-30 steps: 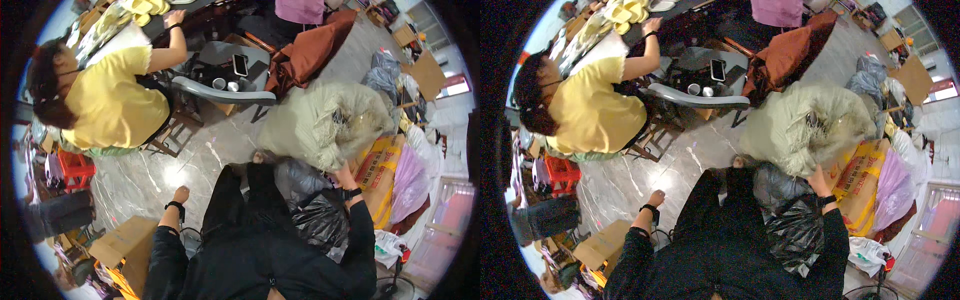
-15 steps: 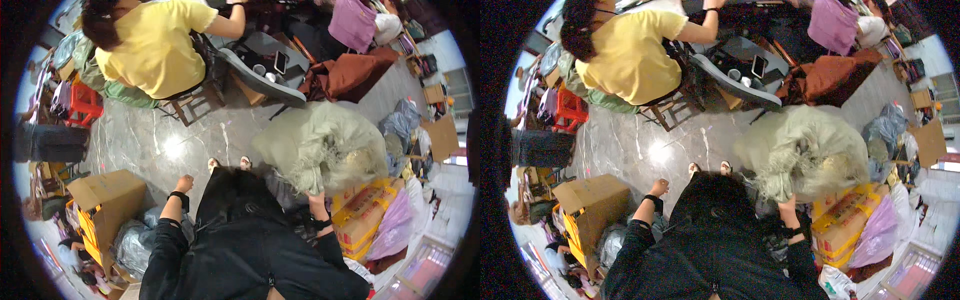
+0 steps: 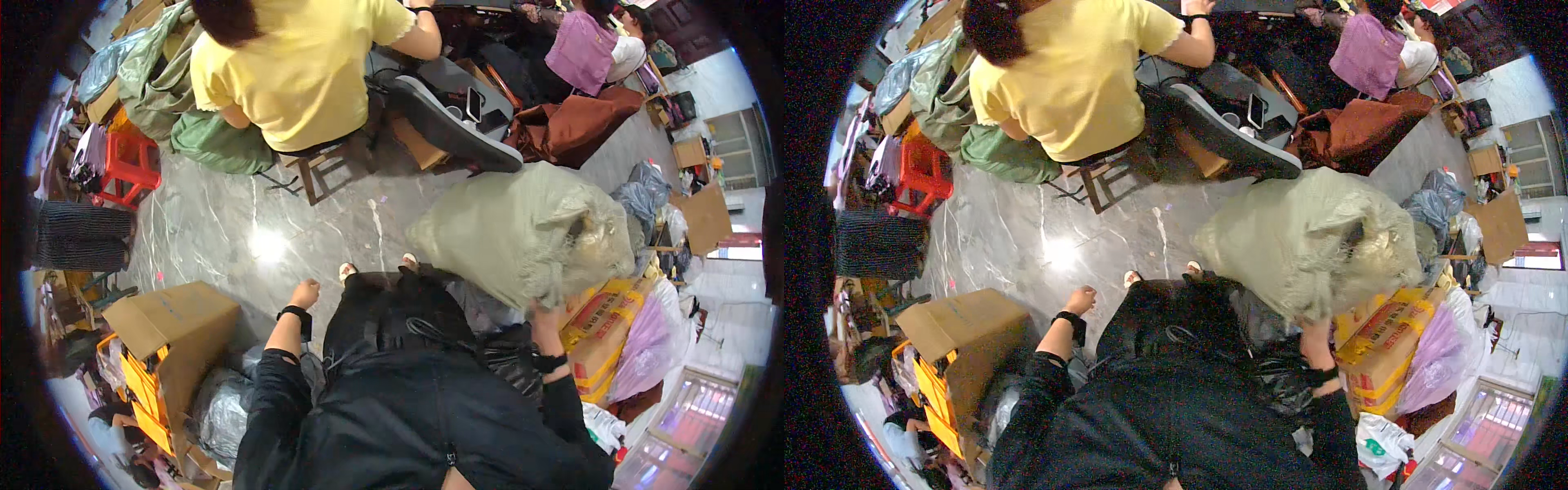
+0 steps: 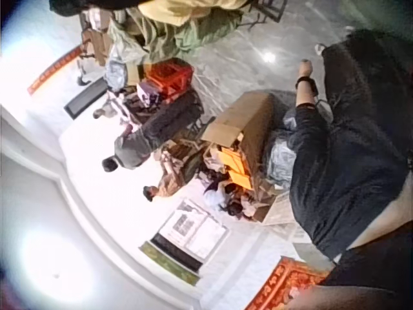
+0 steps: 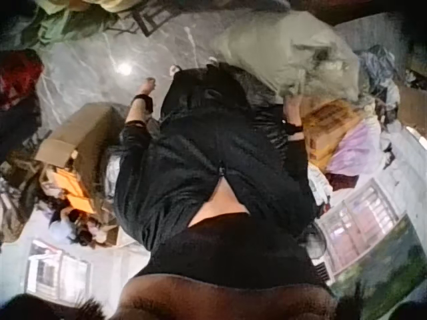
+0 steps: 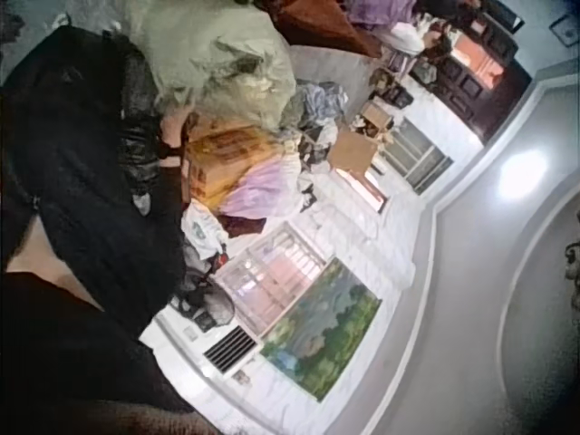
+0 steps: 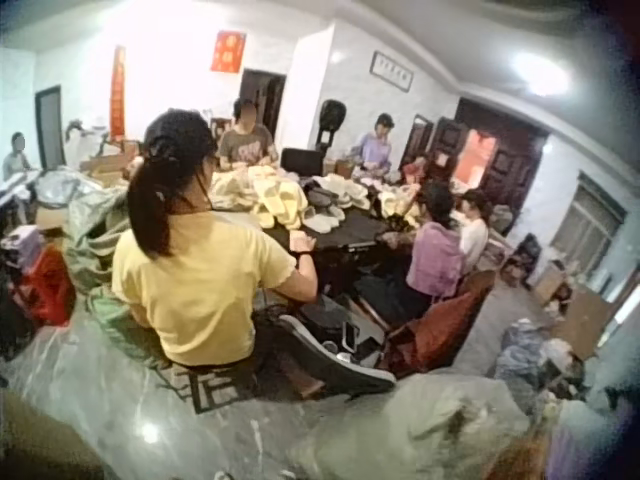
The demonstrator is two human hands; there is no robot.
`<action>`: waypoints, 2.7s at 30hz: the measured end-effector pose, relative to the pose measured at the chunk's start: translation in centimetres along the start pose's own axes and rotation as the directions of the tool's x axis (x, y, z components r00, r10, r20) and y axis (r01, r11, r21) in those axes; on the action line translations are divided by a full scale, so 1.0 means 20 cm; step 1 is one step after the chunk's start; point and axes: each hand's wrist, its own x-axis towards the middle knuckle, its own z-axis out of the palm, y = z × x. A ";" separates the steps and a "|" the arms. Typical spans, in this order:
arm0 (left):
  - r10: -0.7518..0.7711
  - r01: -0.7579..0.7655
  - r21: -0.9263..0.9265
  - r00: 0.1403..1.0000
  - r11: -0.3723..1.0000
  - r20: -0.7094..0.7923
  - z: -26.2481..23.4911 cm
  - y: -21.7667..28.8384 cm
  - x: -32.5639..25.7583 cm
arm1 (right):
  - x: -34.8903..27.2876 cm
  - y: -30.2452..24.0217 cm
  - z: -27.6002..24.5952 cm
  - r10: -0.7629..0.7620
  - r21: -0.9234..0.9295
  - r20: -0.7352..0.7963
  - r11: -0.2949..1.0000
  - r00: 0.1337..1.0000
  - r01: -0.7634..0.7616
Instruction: The recorder is shown packing various pairs of slippers and shoes into plastic bags and then into a larger transport sack within a workshop environment.
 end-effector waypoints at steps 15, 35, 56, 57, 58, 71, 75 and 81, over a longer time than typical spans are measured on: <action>-0.080 -0.032 0.523 0.978 0.852 0.191 -0.49 -0.33 -0.02 | -0.28 -0.22 0.54 0.310 0.350 0.528 0.769 0.790 -0.535; 0.389 -0.406 0.088 0.907 0.910 0.163 -0.74 0.26 -0.06 | 0.06 0.39 1.22 0.434 -0.308 0.347 0.890 0.831 -0.336; 0.139 -0.143 0.219 0.990 0.965 0.037 -1.73 -0.58 0.19 | -0.38 -0.34 2.65 0.310 -0.242 0.539 0.947 0.783 -0.209; 0.162 -0.165 0.163 0.986 0.973 0.034 -1.81 -0.49 0.22 | -0.38 -0.36 2.69 0.306 -0.228 0.535 0.950 0.788 -0.214; 0.164 -0.168 0.174 0.986 0.970 0.034 -1.88 -0.49 0.25 | -0.39 -0.37 2.71 0.319 -0.245 0.544 0.945 0.776 -0.217; 0.018 -0.138 0.474 0.968 0.869 0.250 -2.86 -0.89 0.95 | -0.64 0.28 2.80 0.038 -0.647 -0.077 0.759 0.996 -0.079; 0.124 -0.277 0.529 0.944 0.802 0.307 -3.20 -1.02 1.09 | -0.67 0.32 2.78 0.077 -0.497 -0.489 0.794 0.869 -0.350; 0.026 -0.073 0.596 0.996 0.799 0.087 -3.62 -1.21 1.31 | -0.69 0.19 3.16 -0.061 -0.162 -0.565 0.986 0.823 -0.038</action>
